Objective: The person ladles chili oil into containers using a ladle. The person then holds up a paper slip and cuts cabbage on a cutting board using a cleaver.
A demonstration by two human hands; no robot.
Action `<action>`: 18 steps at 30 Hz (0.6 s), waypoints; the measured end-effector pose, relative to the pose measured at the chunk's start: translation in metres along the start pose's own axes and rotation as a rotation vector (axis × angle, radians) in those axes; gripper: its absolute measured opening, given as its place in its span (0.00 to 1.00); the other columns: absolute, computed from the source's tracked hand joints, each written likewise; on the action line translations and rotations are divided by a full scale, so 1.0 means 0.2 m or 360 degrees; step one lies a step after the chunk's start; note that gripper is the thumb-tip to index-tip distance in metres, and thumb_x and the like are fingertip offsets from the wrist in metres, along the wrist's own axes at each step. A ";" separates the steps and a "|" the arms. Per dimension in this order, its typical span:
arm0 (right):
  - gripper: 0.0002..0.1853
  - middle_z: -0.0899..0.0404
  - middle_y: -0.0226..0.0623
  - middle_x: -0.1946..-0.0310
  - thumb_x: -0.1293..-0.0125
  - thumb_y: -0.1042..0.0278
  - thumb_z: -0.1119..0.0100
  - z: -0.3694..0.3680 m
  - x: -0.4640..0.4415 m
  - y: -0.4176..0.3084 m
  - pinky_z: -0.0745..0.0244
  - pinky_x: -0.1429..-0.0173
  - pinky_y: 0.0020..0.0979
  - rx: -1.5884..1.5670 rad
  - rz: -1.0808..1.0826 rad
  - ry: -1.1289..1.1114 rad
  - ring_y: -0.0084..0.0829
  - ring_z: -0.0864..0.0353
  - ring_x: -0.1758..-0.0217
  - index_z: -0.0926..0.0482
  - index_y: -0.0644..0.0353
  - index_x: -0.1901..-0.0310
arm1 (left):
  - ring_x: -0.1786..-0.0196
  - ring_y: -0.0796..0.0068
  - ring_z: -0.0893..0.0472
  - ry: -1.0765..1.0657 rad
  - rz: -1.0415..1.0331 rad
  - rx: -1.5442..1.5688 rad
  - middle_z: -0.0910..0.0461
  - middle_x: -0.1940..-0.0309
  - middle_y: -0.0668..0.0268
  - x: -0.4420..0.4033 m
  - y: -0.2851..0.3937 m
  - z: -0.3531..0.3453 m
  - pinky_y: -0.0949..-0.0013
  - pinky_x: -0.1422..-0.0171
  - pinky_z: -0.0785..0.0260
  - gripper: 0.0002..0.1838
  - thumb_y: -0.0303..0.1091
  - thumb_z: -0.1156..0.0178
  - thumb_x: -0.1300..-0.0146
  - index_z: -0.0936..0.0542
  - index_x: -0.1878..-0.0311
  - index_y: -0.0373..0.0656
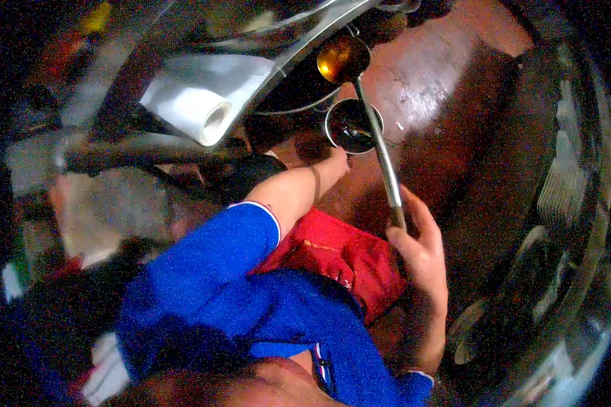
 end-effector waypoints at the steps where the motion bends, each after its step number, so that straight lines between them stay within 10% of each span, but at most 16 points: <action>1: 0.35 0.21 0.41 0.41 0.43 0.78 0.39 -0.04 -0.06 -0.04 0.30 0.35 0.31 0.0094 -0.0080 -0.0032 0.34 0.22 0.41 0.31 0.65 0.30 | 0.46 0.59 0.19 0.0034 -0.0076 0.0444 0.17 0.50 0.62 0.16 0.11 0.12 0.46 0.45 0.27 0.21 0.49 0.50 0.26 0.21 0.42 0.45; 5: 0.31 0.17 0.42 0.57 0.41 0.79 0.41 -0.13 -0.39 -0.21 0.24 0.54 0.34 0.1160 0.1022 -0.0170 0.32 0.18 0.58 0.30 0.65 0.32 | 0.51 0.55 0.17 -0.0253 -0.0330 0.1969 0.15 0.56 0.57 0.84 0.41 0.46 0.45 0.48 0.25 0.21 0.47 0.48 0.29 0.20 0.45 0.41; 8: 0.29 0.16 0.50 0.58 0.42 0.76 0.40 -0.27 -0.58 -0.34 0.23 0.46 0.39 0.1674 0.0749 -0.0287 0.39 0.16 0.51 0.28 0.68 0.35 | 0.52 0.48 0.16 0.0362 -0.1093 0.0908 0.16 0.56 0.45 1.40 0.43 0.80 0.51 0.51 0.23 0.21 0.37 0.41 0.43 0.19 0.50 0.34; 11: 0.28 0.17 0.45 0.65 0.40 0.74 0.41 -0.35 -0.70 -0.36 0.21 0.57 0.38 0.1530 0.1188 -0.0575 0.37 0.16 0.62 0.28 0.66 0.35 | 0.55 0.47 0.16 0.0525 -0.1343 0.0664 0.15 0.62 0.47 1.65 0.36 0.89 0.48 0.53 0.24 0.13 0.32 0.41 0.46 0.17 0.59 0.36; 14: 0.28 0.19 0.38 0.69 0.38 0.74 0.42 -0.37 -0.73 -0.40 0.25 0.71 0.32 0.0972 -0.0067 -0.0807 0.26 0.21 0.74 0.27 0.62 0.34 | 0.52 0.49 0.15 0.0428 -0.1412 0.0377 0.14 0.58 0.50 1.67 0.35 0.91 0.48 0.51 0.23 0.12 0.31 0.40 0.45 0.15 0.59 0.39; 18: 0.28 0.21 0.34 0.67 0.37 0.74 0.43 -0.30 -0.63 -0.26 0.36 0.82 0.21 -0.0016 -0.0283 -0.0514 0.19 0.27 0.79 0.28 0.64 0.34 | 0.50 0.52 0.15 0.0407 -0.1338 0.0248 0.14 0.55 0.50 1.68 0.31 0.96 0.51 0.48 0.22 0.14 0.32 0.39 0.43 0.14 0.55 0.39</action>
Point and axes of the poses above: each hand's wrist, its own x-axis away from the middle knuckle, its own z-axis out of the back of the hand, y = z × x, the point moved 5 cm from there along -x, towards the middle knuckle
